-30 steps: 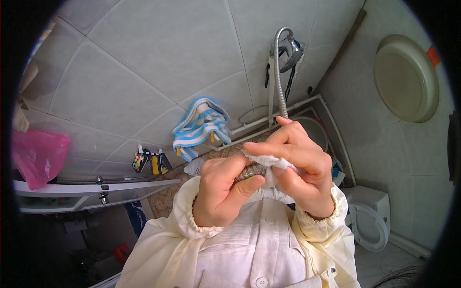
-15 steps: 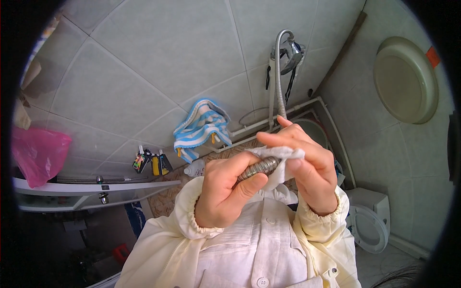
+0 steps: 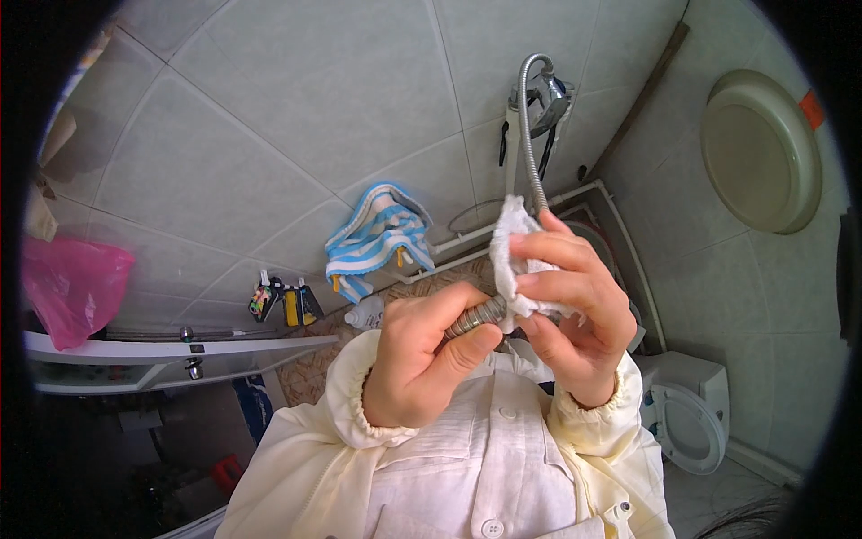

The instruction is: The person wipes a shower hose with a wet wipe, places a bottle onto the window sill, and wipes the shower hose again with the wipe.

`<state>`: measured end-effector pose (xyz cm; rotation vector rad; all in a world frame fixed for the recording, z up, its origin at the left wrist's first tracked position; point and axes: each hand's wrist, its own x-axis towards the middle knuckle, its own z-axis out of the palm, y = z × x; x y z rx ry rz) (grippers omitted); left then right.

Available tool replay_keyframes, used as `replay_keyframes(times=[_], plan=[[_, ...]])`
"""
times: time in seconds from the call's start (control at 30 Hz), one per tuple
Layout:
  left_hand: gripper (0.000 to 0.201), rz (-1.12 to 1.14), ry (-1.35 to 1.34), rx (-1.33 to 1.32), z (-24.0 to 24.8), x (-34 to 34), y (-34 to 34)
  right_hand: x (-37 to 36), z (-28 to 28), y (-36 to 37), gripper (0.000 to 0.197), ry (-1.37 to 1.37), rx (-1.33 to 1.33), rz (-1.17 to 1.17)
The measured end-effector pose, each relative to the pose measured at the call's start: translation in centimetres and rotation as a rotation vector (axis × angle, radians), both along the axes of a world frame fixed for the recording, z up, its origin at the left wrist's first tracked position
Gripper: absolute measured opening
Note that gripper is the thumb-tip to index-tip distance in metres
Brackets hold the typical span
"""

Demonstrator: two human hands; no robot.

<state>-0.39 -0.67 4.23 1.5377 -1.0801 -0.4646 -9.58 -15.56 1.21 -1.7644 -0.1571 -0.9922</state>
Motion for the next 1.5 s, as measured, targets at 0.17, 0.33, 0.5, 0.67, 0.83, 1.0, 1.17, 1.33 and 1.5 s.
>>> replay_keyframes(times=[0.17, 0.33, 0.5, 0.67, 0.83, 1.0, 1.17, 1.33, 1.5], plan=[[0.022, -0.004, -0.029, -0.022, -0.5, 0.1, -0.2, 0.2, -0.5, 0.3, 0.024, -0.009, 0.033, -0.010], [0.024, -0.040, -0.194, 0.006, -1.0, 0.1, -0.4, 0.1, 0.1, 0.9, 0.018, 0.116, 0.208, 0.015], [0.027, -0.056, -0.264, 0.030, -0.6, 0.2, -0.1, 0.1, 0.8, 0.6, 0.011, 0.152, 0.760, 0.193], [0.026, -0.057, -0.158, 0.053, -0.2, 0.2, -0.2, -0.1, -0.9, -1.0, 0.013, 0.025, 0.195, 0.075], [0.027, -0.077, -0.067, 0.030, 0.2, 0.6, -0.1, 0.2, -0.6, -0.6, 0.021, 0.008, 0.030, 0.034], [0.027, -0.111, -0.080, -0.008, -0.5, 0.7, -0.7, 0.1, -0.3, -0.9, 0.021, 0.051, 0.072, 0.078], [0.027, -0.100, -0.080, -0.015, -1.2, 0.6, -0.9, 0.6, 0.4, -0.7, 0.017, 0.150, 0.204, 0.096], [0.030, -0.071, 0.131, 0.036, -1.4, 0.9, 0.0, 0.4, 0.2, -0.7, 0.023, 0.136, 0.113, 0.103], [0.035, -0.086, 0.358, -0.010, -1.4, 0.6, 0.0, 0.3, -0.2, -0.5, 0.040, -0.007, -0.075, 0.007]])
